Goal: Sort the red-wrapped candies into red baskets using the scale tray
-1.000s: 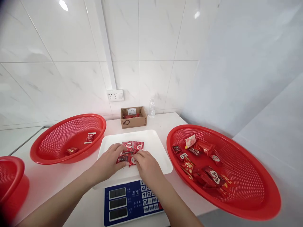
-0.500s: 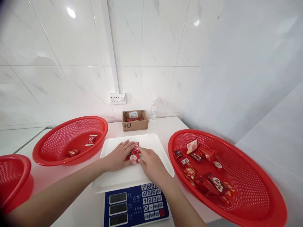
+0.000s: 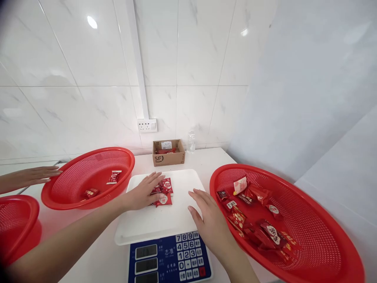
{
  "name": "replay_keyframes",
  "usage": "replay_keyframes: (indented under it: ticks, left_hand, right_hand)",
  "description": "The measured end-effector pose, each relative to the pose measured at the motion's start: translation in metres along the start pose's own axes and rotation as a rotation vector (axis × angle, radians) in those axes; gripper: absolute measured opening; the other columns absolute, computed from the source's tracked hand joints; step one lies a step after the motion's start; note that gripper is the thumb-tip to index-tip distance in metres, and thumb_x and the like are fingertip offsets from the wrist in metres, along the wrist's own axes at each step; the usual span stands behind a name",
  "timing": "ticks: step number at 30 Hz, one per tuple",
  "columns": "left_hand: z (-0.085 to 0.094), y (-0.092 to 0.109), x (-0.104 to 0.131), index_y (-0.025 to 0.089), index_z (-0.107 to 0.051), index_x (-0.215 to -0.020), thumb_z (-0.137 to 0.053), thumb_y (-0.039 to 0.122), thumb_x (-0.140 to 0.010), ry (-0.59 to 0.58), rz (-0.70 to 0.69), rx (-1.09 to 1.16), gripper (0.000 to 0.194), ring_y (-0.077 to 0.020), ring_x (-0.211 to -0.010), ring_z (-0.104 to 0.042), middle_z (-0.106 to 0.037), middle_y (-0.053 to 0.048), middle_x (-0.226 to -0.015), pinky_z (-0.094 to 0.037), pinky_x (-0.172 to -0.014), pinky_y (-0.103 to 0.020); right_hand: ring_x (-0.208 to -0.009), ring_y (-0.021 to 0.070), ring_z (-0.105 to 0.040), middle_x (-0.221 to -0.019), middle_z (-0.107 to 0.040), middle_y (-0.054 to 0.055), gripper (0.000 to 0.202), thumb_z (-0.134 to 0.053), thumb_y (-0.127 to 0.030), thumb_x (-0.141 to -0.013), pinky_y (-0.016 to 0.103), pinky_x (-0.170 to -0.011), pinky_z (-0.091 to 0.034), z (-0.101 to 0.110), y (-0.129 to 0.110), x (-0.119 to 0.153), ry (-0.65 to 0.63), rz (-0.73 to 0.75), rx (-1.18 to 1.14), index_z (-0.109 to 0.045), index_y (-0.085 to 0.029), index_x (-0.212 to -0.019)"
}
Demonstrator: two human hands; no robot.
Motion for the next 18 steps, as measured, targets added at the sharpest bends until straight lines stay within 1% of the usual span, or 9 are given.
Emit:
replay_keyframes:
  ticks: [2, 3, 5, 6, 8, 12, 14, 16, 18]
  left_hand:
    - [0.012, -0.005, 0.0, 0.019, -0.041, -0.134, -0.036, 0.041, -0.091, 0.057, 0.046, -0.002, 0.049, -0.0246, -0.136, -0.03, -0.037, -0.01, -0.146, -0.029, -0.108, -0.041]
    - [0.018, -0.008, 0.002, 0.019, -0.047, -0.127, -0.034, 0.035, -0.091, 0.082, 0.072, -0.005, 0.042, -0.0239, -0.129, -0.04, -0.047, -0.011, -0.138, -0.035, -0.104, -0.04]
    - [0.026, -0.012, 0.007, 0.019, -0.058, -0.11, -0.033, 0.029, -0.09, 0.113, 0.115, -0.012, 0.033, -0.0239, -0.111, -0.055, -0.062, -0.01, -0.116, -0.044, -0.092, -0.039]
    - [0.028, -0.013, 0.011, 0.019, -0.06, -0.103, -0.035, 0.029, -0.089, 0.118, 0.128, -0.017, 0.03, -0.0243, -0.104, -0.058, -0.065, -0.009, -0.107, -0.046, -0.087, -0.039]
    - [0.029, -0.014, 0.019, 0.021, -0.061, -0.094, -0.042, 0.033, -0.086, 0.112, 0.134, -0.025, 0.024, -0.0248, -0.096, -0.059, -0.066, -0.007, -0.096, -0.048, -0.08, -0.038]
    - [0.019, -0.01, 0.035, 0.021, -0.061, -0.092, -0.055, 0.038, -0.078, 0.08, 0.126, -0.046, 0.022, -0.0263, -0.092, -0.057, -0.064, -0.006, -0.092, -0.047, -0.076, -0.038]
    - [0.014, -0.005, 0.04, 0.021, -0.061, -0.092, -0.055, 0.032, -0.078, 0.067, 0.106, -0.05, 0.019, -0.0266, -0.093, -0.057, -0.064, -0.007, -0.094, -0.047, -0.077, -0.039]
    - [0.009, 0.002, 0.043, 0.022, -0.062, -0.093, -0.054, 0.022, -0.078, 0.049, 0.063, -0.041, 0.017, -0.0252, -0.095, -0.056, -0.064, -0.006, -0.097, -0.046, -0.079, -0.037]
    - [0.006, 0.011, 0.045, 0.024, -0.062, -0.095, -0.053, 0.014, -0.076, 0.03, 0.01, -0.025, 0.023, -0.0232, -0.098, -0.056, -0.065, -0.003, -0.101, -0.046, -0.083, -0.036]
  right_hand:
    - [-0.124, 0.0257, -0.046, -0.131, -0.055, 0.011, 0.039, -0.041, -0.034, -0.09, 0.049, -0.102, -0.039, -0.002, -0.002, 0.0, -0.016, 0.009, -0.001, -0.057, -0.018, -0.122]
    - [-0.124, 0.0253, -0.046, -0.13, -0.055, 0.01, 0.039, -0.041, -0.033, -0.09, 0.048, -0.102, -0.039, -0.004, -0.004, 0.0, -0.031, 0.02, -0.001, -0.057, -0.018, -0.122]
    - [-0.122, 0.0247, -0.048, -0.127, -0.058, 0.01, 0.037, -0.042, -0.029, -0.09, 0.047, -0.102, -0.04, -0.01, -0.012, -0.004, -0.074, 0.049, 0.002, -0.058, -0.017, -0.121]
    - [-0.12, 0.0244, -0.049, -0.125, -0.059, 0.011, 0.036, -0.042, -0.026, -0.09, 0.046, -0.102, -0.041, -0.013, -0.018, -0.007, -0.102, 0.07, 0.004, -0.059, -0.017, -0.12]
    - [-0.117, 0.0239, -0.051, -0.122, -0.061, 0.011, 0.034, -0.044, -0.021, -0.089, 0.044, -0.1, -0.041, -0.02, -0.031, -0.013, -0.167, 0.12, 0.013, -0.06, -0.016, -0.119]
    - [-0.113, 0.0253, -0.05, -0.119, -0.06, 0.012, 0.034, -0.05, -0.014, -0.085, 0.042, -0.096, -0.043, -0.034, -0.056, -0.028, -0.252, 0.19, 0.064, -0.06, -0.015, -0.118]
    - [-0.109, 0.0262, -0.051, -0.116, -0.059, 0.012, 0.031, -0.053, -0.015, -0.084, 0.041, -0.093, -0.044, -0.039, -0.062, -0.034, -0.256, 0.207, 0.107, -0.062, -0.014, -0.114]
    - [-0.105, 0.0261, -0.051, -0.111, -0.059, 0.012, 0.026, -0.055, -0.015, -0.083, 0.04, -0.09, -0.045, -0.044, -0.064, -0.038, -0.262, 0.226, 0.155, -0.065, -0.015, -0.106]
    - [-0.102, 0.0255, -0.052, -0.107, -0.06, 0.011, 0.022, -0.055, -0.012, -0.082, 0.038, -0.088, -0.045, -0.046, -0.062, -0.039, -0.27, 0.239, 0.189, -0.067, -0.016, -0.1]
Point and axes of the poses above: each hand's wrist, its own x-axis away from the middle knuckle, its own z-axis out of the back of the hand, y = z × x, the point moved 5 cm from there along -x, towards the middle knuckle
